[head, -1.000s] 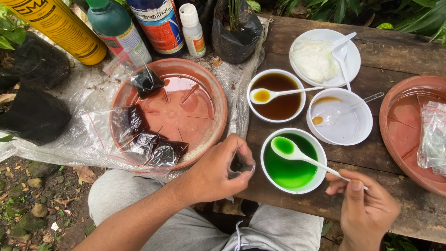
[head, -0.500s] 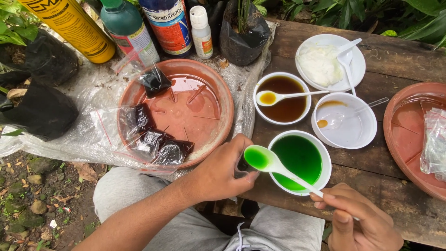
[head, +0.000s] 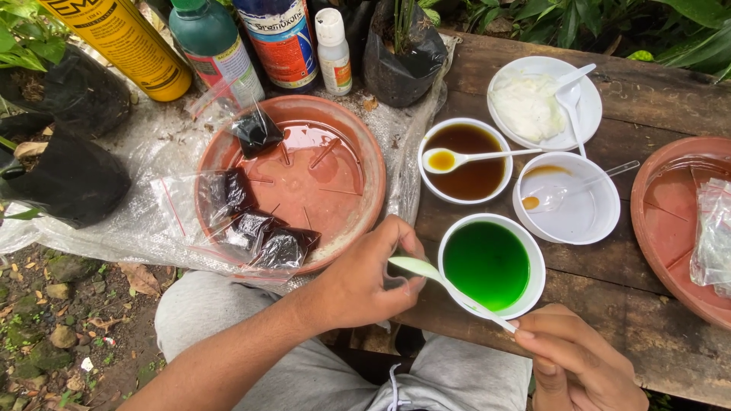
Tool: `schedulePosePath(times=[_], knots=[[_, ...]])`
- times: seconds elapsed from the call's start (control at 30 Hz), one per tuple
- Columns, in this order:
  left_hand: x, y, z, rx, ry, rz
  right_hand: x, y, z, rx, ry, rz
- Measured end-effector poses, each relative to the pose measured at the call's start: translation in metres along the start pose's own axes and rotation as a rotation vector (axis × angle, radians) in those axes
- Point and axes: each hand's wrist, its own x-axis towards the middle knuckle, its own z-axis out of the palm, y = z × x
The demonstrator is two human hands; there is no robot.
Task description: Preparing an agricultural mixture by combining liquids and pastes in small bowls using spoons on a wooden workbench.
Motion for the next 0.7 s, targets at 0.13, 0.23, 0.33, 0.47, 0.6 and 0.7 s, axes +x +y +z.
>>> schedulePosePath(times=[0.13, 0.23, 0.33, 0.47, 0.6, 0.7], knots=[[-0.002, 0.004, -0.002, -0.035, 0.037, -0.007, -0.007, 0.017, -0.008, 0.033, 0.013, -0.005], [-0.006, 0.004, -0.007, -0.214, 0.008, -0.033, -0.018, 0.045, -0.022, 0.1, 0.043, 0.027], [-0.011, 0.004, -0.015, -0.322, 0.04, 0.227, -0.023, 0.067, -0.033, 0.184, 0.167, 0.148], [-0.016, 0.007, -0.035, -0.593, -0.026, 0.373, -0.015, 0.066, -0.043, -0.095, 0.084, 0.348], [-0.016, -0.001, -0.055, -0.892, -0.088, 0.441, -0.011, 0.077, -0.061, -0.364, -0.107, 0.584], [-0.022, 0.007, -0.067, -1.072, -0.061, 0.448, -0.028, 0.107, -0.07, -0.198, -0.11, 0.484]])
